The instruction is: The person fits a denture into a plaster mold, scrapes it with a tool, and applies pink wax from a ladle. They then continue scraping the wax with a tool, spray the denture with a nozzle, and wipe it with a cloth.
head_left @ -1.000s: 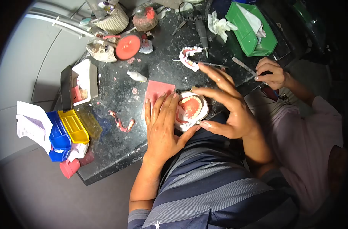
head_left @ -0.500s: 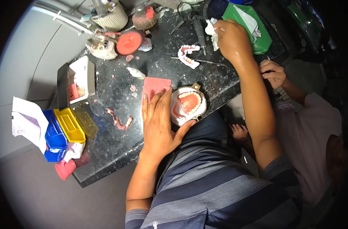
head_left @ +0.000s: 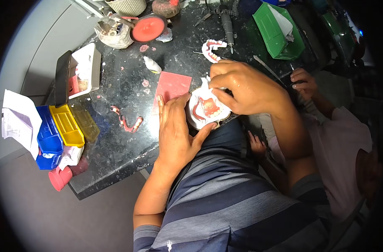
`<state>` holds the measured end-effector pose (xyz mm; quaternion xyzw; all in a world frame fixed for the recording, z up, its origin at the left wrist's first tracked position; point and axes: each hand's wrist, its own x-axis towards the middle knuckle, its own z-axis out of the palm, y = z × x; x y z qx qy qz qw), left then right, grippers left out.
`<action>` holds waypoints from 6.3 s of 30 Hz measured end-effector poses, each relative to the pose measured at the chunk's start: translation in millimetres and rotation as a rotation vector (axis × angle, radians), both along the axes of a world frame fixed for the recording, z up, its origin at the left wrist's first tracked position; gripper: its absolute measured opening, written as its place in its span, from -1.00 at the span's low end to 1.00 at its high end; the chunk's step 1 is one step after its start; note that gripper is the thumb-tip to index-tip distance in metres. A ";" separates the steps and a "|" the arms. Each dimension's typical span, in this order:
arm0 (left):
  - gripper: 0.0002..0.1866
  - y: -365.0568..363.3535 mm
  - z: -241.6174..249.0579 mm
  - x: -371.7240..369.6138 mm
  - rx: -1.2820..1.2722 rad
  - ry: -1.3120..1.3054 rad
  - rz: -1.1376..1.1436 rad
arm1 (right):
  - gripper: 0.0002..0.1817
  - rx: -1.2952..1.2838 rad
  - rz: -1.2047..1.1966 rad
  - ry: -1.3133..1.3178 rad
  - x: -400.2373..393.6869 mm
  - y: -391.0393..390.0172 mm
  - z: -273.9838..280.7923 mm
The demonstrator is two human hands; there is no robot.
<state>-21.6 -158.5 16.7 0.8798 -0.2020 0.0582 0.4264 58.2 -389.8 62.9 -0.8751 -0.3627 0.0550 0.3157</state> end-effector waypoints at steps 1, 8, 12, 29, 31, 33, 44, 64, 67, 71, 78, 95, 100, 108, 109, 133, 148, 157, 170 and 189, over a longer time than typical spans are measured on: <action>-0.13 0.2 -0.9 -0.6 -0.001 0.002 0.001 | -0.91 -0.001 0.001 0.002 -1.0 -2.6 3.3; -0.09 -1.4 -4.9 -2.1 0.011 -0.018 0.043 | -0.86 -0.113 -0.249 0.076 -16.8 -49.7 18.4; -0.06 -2.8 -2.8 -3.9 0.091 -0.092 0.057 | -0.65 -0.185 -0.520 -0.313 -29.1 -50.5 4.1; -0.04 2.7 -22.9 7.4 0.061 -0.256 0.013 | -0.65 0.198 -0.315 -0.208 -33.1 7.0 -32.4; -0.04 2.6 -22.3 7.0 0.058 -0.252 0.019 | -0.70 0.213 -0.322 -0.225 -32.1 10.4 -35.9; 0.00 3.4 -22.0 6.2 0.062 -0.229 0.025 | -0.72 0.225 -0.330 -0.209 -31.3 12.6 -39.2; -0.04 3.3 -22.0 6.8 0.019 -0.205 0.016 | -0.78 0.267 -0.367 -0.182 -29.6 17.3 -45.9; -0.05 2.6 -21.1 8.2 0.010 -0.163 0.027 | -0.82 0.268 -0.334 -0.146 -25.1 17.7 -47.2; -0.05 2.7 -20.5 7.8 0.014 -0.158 0.024 | -0.73 0.251 -0.322 -0.133 -26.0 17.1 -44.8; -0.05 2.8 -19.7 6.9 0.024 -0.149 0.035 | -0.73 0.256 -0.330 -0.129 -27.1 17.7 -45.9; -0.11 1.4 -20.0 7.8 0.008 -0.157 0.030 | -0.72 0.241 -0.315 -0.148 -26.6 16.3 -46.4; -0.02 1.9 -18.3 5.5 0.045 -0.128 0.050 | -0.69 0.254 -0.303 -0.157 -25.7 14.6 -49.2; 0.01 1.8 -19.6 5.7 0.024 -0.133 0.045 | -0.71 0.241 -0.296 -0.152 -24.6 13.4 -47.3; 0.02 1.8 -22.3 5.2 0.009 -0.148 0.046 | -0.71 0.274 -0.290 -0.193 -24.6 13.6 -52.4; 0.02 1.7 -21.5 5.4 0.009 -0.149 0.045 | -0.71 0.274 -0.292 -0.194 -23.7 12.9 -52.3; 0.03 2.2 -22.8 6.6 0.010 -0.166 0.052 | -0.74 0.393 -0.351 -0.127 -23.8 14.2 -53.2; 0.00 2.7 -22.6 7.0 -0.004 -0.164 0.040 | -0.74 0.245 -0.272 -0.158 -25.0 6.1 -46.5; -0.02 2.5 -25.0 6.6 -0.013 -0.166 0.050 | -0.76 0.215 -0.298 -0.146 -26.7 1.5 -40.7; -0.02 3.1 -23.8 6.9 -0.008 -0.155 0.040 | -0.78 0.236 -0.326 -0.136 -30.2 4.5 -42.2; -0.06 2.3 -23.1 7.2 -0.025 -0.159 0.025 | -0.81 0.280 -0.486 -0.244 -35.7 15.6 -46.1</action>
